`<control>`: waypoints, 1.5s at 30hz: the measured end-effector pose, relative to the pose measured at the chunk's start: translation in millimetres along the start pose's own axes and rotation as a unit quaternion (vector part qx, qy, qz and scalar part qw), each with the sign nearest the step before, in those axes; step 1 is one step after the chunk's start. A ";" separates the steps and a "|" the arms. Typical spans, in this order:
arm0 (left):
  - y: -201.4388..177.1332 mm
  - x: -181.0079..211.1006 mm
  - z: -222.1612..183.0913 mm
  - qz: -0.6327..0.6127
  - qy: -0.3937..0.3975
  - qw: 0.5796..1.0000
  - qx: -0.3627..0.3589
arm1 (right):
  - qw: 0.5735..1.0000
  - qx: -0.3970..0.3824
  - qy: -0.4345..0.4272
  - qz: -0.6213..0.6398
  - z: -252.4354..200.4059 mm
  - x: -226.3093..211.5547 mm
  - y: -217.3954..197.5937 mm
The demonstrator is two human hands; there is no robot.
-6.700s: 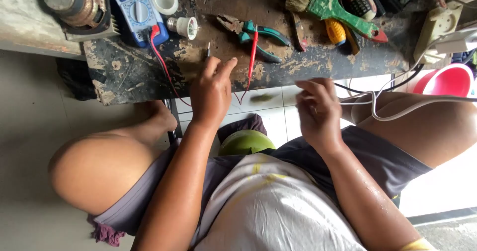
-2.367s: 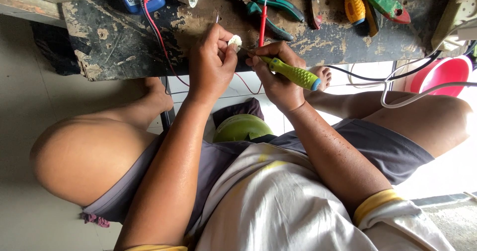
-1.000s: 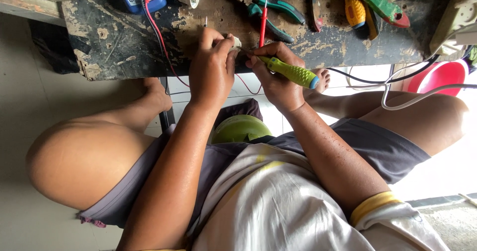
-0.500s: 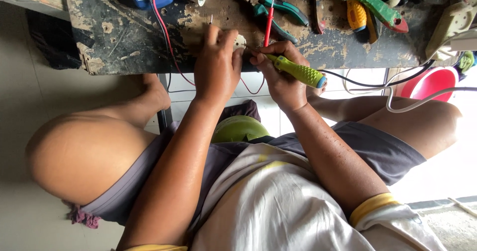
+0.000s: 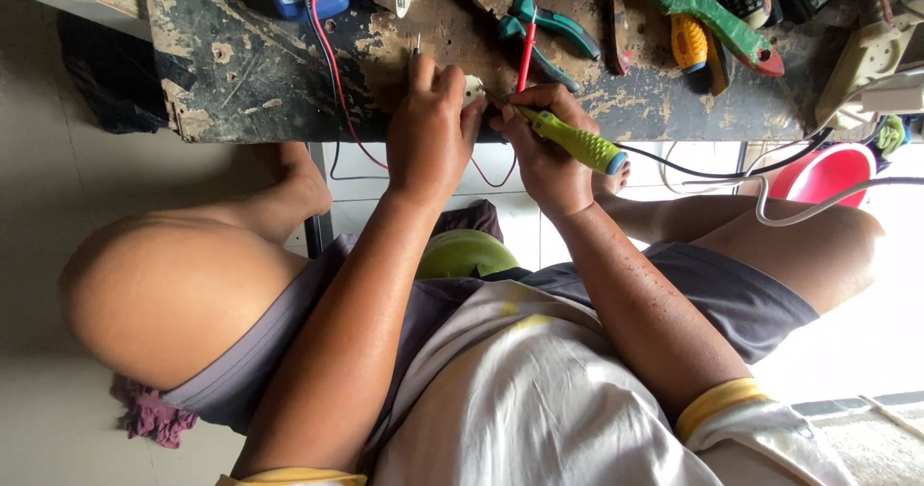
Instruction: Soldering wires to a light bulb base and testing the electrical connections using a multimeter.
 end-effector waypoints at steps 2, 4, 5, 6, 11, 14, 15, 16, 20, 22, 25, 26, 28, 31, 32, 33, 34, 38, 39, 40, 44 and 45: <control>0.0 1.1 -0.3 0.004 0.002 1.000 -0.002 | 1.000 -0.002 -0.006 -0.005 1.6 -3.1 0.2; 1.4 0.9 -2.7 0.009 0.002 1.000 -0.005 | 1.000 -0.005 -0.010 -0.010 1.6 -5.2 1.5; 3.1 0.7 -4.1 0.019 0.008 1.000 -0.009 | 1.000 0.005 -0.003 -0.019 1.5 -5.1 1.4; 4.9 0.5 -5.2 0.030 0.014 0.999 -0.013 | 0.999 0.015 0.004 -0.028 1.7 -5.0 1.3; -1.3 3.6 -7.9 -0.004 0.030 1.000 0.004 | 0.998 0.026 0.015 -0.052 1.7 -8.4 2.2; -1.0 3.0 -7.5 -0.020 0.028 0.999 0.007 | 0.991 0.028 -0.006 -0.134 0.2 -4.8 -3.0; -0.4 2.3 -6.9 -0.022 0.022 1.000 0.003 | 0.983 0.025 -0.033 -0.179 -0.3 -3.9 -4.6; -0.9 2.4 -6.5 -0.022 0.020 1.000 0.003 | 0.983 0.023 -0.033 -0.179 -0.7 -1.3 -4.5; -2.6 2.6 -6.0 -0.016 0.021 1.000 0.008 | 0.976 0.027 -0.069 -0.205 -2.3 0.8 -2.4; -2.9 2.9 -5.4 -0.020 0.019 1.000 0.008 | 0.970 0.029 -0.073 -0.230 -2.3 -3.9 -1.0; -4.0 3.6 -4.9 -0.018 0.017 1.000 0.015 | 0.965 0.013 -0.089 -0.245 -2.7 -11.6 3.0; -4.0 3.6 -4.8 -0.026 0.017 0.999 0.017 | 0.961 0.012 -0.110 -0.254 -3.0 -11.1 3.7; -3.5 3.4 -4.3 -0.034 0.016 0.999 0.020 | 0.956 0.010 -0.129 -0.264 -3.1 -9.1 4.8; -1.8 2.1 -3.2 -0.035 0.004 0.999 0.008 | 0.956 0.001 -0.146 -0.255 -2.1 -5.3 6.6; -2.7 2.7 -3.2 -0.038 0.008 0.999 0.010 | 0.955 -0.002 -0.149 -0.258 -2.0 -3.2 7.0; -3.6 3.4 -3.1 -0.042 0.012 0.999 0.012 | 0.953 -0.005 -0.152 -0.261 -1.9 -1.2 7.4; -3.9 3.1 -2.9 -0.042 0.011 0.999 0.012 | 0.953 -0.007 -0.151 -0.261 -1.8 -4.6 8.3; -1.2 1.7 -2.2 -0.047 0.003 0.999 0.006 | 0.962 -0.012 -0.120 -0.246 -1.1 -16.7 9.8; -0.1 0.4 -1.8 -0.053 0.000 0.999 0.004 | 0.966 -0.003 -0.110 -0.236 -0.6 -20.0 9.8; 0.7 0.0 -1.7 -0.051 -0.001 0.999 0.004 | 0.966 -0.004 -0.110 -0.235 -0.4 -20.9 8.6; 2.3 -1.6 -2.1 -0.047 -0.011 0.999 0.000 | 0.965 -0.029 -0.110 -0.238 0.1 -18.2 7.5; 2.3 -0.9 -2.0 -0.049 -0.007 0.999 0.000 | 0.961 -0.030 -0.119 -0.247 0.4 -17.2 6.9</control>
Point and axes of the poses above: each hand's wrist, its own z-axis towards the middle knuckle, its own y-axis out of the palm, x = y × z, the point moved 5 cm from there along z, towards the middle knuckle, and after that the axes turned 2 degrees about z, right-handed, at the moved point
